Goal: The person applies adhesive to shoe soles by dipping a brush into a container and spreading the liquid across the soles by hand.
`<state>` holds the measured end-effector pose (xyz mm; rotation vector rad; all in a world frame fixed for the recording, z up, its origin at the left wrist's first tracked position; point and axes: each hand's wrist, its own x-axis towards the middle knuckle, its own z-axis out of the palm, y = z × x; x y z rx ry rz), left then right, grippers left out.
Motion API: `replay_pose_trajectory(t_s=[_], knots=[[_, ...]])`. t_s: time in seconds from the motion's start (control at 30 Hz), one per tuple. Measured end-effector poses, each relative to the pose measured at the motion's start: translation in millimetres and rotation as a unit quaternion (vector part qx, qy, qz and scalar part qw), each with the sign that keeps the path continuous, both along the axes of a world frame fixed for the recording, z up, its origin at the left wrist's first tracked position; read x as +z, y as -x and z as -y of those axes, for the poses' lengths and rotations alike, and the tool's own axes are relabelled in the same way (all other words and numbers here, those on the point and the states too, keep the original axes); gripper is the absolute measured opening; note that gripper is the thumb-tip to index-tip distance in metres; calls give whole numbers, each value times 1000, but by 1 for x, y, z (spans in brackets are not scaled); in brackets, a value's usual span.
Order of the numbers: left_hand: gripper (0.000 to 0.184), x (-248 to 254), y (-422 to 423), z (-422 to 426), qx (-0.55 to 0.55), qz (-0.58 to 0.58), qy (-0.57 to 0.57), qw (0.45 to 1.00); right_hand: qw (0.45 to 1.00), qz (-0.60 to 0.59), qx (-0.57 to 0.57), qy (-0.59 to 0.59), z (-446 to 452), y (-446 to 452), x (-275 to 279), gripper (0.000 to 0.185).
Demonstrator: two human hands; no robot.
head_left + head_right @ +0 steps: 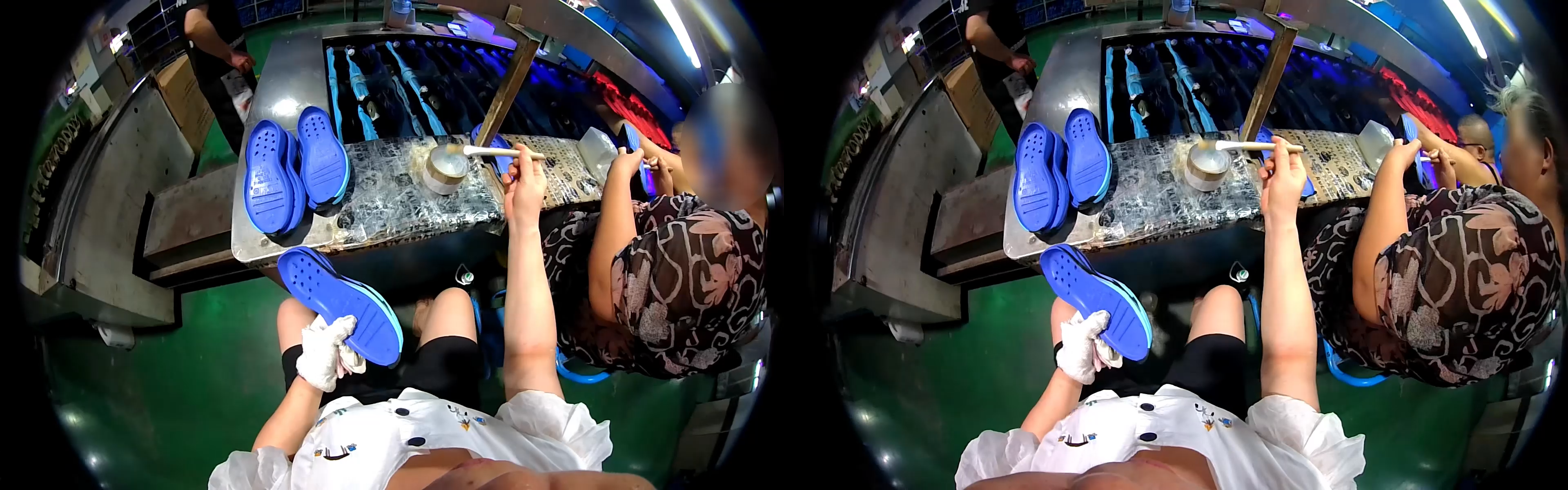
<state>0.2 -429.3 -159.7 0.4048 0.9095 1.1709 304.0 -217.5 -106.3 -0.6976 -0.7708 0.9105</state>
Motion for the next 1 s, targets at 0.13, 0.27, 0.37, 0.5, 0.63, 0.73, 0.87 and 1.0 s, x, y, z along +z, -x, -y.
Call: replay_pose_trajectory(t_s=[0.13,0.27,0.37,0.5,0.63,0.73,0.87,1.0], knots=[[19,0,14,-2,-77,-120,25,990,846,483,-227,0,-4,8,11,20],[18,-1,4,-4,6,-132,22,991,806,543,-223,-77,-15,20,13,16],[20,-8,10,-4,5,-152,7,988,784,574,-218,-95,-25,21,6,14],[21,-5,16,-3,-1,-183,10,983,781,581,-211,-89,-27,23,4,13],[21,2,13,-8,40,-192,-11,980,781,585,-202,-85,-26,23,8,13],[18,10,14,-12,74,-167,-21,983,781,585,-200,-87,-28,22,3,14],[18,17,19,-20,97,-207,-47,972,791,568,-205,-94,-24,24,8,13],[19,25,25,-34,123,-309,-104,937,802,511,-270,-150,-2,26,27,12]])
